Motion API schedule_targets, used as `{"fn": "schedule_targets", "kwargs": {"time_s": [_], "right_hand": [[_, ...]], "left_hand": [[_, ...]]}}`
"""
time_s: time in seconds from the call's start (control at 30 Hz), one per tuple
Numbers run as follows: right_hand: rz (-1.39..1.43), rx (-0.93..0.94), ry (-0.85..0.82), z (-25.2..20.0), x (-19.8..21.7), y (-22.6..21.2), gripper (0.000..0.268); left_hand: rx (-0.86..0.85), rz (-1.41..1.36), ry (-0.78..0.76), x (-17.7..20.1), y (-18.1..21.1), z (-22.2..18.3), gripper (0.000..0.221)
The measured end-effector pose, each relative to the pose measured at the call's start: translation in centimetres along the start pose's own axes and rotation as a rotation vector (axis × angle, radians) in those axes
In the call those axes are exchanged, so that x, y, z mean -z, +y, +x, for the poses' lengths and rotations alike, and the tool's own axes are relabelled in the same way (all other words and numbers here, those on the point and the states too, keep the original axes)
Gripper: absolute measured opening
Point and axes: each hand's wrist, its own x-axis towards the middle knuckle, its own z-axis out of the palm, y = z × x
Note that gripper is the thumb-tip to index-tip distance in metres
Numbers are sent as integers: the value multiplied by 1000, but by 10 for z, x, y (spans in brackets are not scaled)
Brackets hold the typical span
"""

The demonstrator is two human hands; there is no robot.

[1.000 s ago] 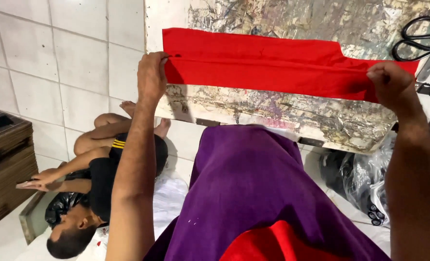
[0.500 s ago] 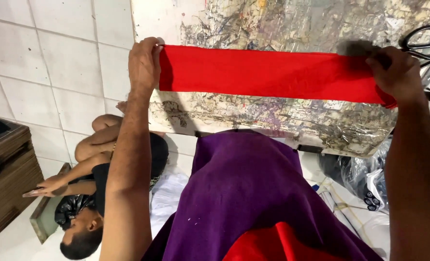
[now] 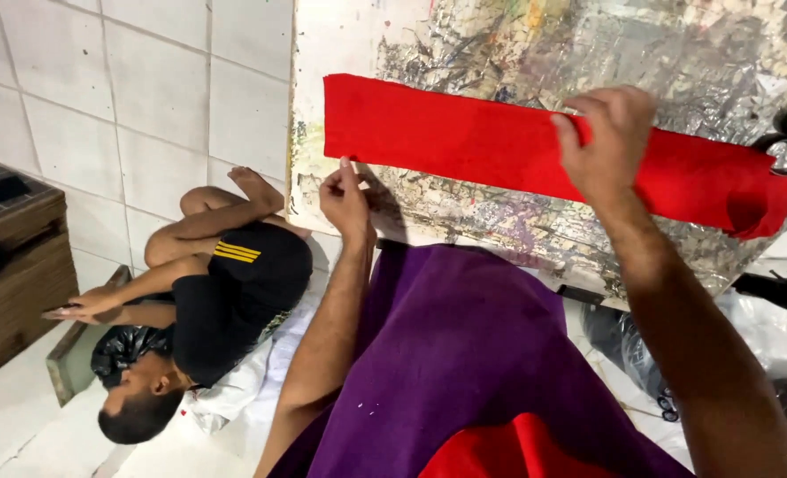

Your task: Cutting red fabric into specific shapes using scissors on a production table.

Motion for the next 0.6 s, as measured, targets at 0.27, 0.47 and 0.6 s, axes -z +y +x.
{"fn": "schedule_targets", "kwargs": {"time_s": [0.27, 0.47, 0.6], "right_hand": [[63, 253, -391, 122, -114, -165, 54], [96, 331, -482, 126, -146, -182, 26], [622, -86, -975, 146, -60, -200, 16]], "left_hand": [[125, -350, -16, -32, 12, 14, 29], [-29, -481, -17, -29, -5, 13, 23], [-206, -739, -177, -14, 20, -10, 22]]}}
